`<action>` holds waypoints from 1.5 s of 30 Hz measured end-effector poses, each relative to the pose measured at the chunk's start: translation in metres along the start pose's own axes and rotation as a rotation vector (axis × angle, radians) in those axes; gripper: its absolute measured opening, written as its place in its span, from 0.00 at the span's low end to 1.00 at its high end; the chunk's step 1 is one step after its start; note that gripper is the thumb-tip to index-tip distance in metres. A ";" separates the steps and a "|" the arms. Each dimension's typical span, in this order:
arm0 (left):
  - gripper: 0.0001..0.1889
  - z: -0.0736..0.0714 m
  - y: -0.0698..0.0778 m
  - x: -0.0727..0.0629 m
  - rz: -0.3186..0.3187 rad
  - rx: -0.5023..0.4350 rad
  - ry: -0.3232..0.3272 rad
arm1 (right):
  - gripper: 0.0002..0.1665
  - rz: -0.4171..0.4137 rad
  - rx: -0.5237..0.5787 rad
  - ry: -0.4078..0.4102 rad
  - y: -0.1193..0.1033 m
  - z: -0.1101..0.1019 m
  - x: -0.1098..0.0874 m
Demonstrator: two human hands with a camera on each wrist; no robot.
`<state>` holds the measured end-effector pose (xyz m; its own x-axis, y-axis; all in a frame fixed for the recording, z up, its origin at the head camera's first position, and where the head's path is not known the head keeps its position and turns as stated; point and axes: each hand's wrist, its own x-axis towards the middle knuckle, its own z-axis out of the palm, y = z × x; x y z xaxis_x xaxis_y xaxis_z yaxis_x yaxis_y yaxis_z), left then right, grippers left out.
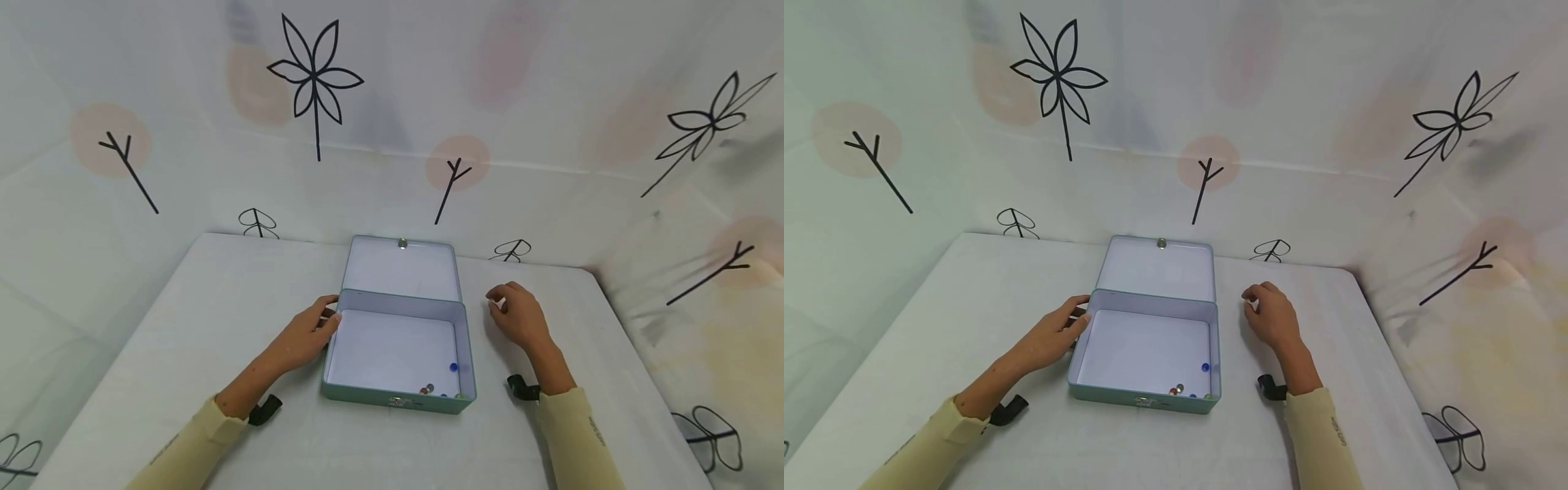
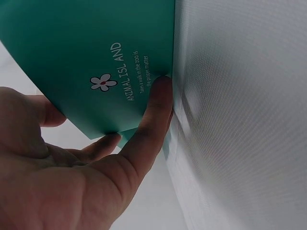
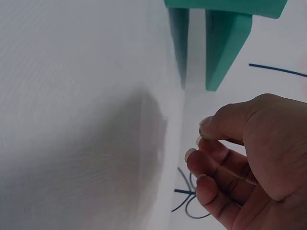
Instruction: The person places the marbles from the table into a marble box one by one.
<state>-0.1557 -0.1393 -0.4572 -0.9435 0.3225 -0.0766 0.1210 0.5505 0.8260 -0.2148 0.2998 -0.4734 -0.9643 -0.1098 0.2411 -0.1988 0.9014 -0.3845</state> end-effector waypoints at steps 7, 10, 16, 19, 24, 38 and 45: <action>0.32 0.000 0.001 0.000 0.006 0.000 0.002 | 0.09 -0.041 0.015 0.033 -0.017 -0.008 -0.004; 0.32 0.000 0.000 0.000 0.003 -0.001 0.002 | 0.09 -0.077 0.029 0.049 -0.024 -0.013 -0.007; 0.32 0.000 0.001 -0.001 0.002 0.000 0.004 | 0.10 -0.128 0.040 0.066 -0.039 -0.021 -0.011; 0.31 0.000 0.001 -0.001 0.000 -0.005 0.004 | 0.10 -0.139 0.045 0.071 -0.047 -0.024 -0.013; 0.31 0.000 0.000 0.000 -0.007 -0.009 0.001 | 0.10 -0.186 0.063 0.084 -0.060 -0.030 -0.019; 0.31 -0.001 0.001 -0.001 -0.010 -0.012 0.000 | 0.11 -0.282 0.090 0.057 -0.090 -0.038 -0.031; 0.31 0.000 0.000 0.000 -0.013 -0.008 0.001 | 0.12 -0.332 0.107 0.038 -0.099 -0.036 -0.035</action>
<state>-0.1556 -0.1393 -0.4569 -0.9453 0.3144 -0.0863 0.1065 0.5480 0.8297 -0.1548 0.2292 -0.4118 -0.8370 -0.3724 0.4008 -0.5199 0.7696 -0.3707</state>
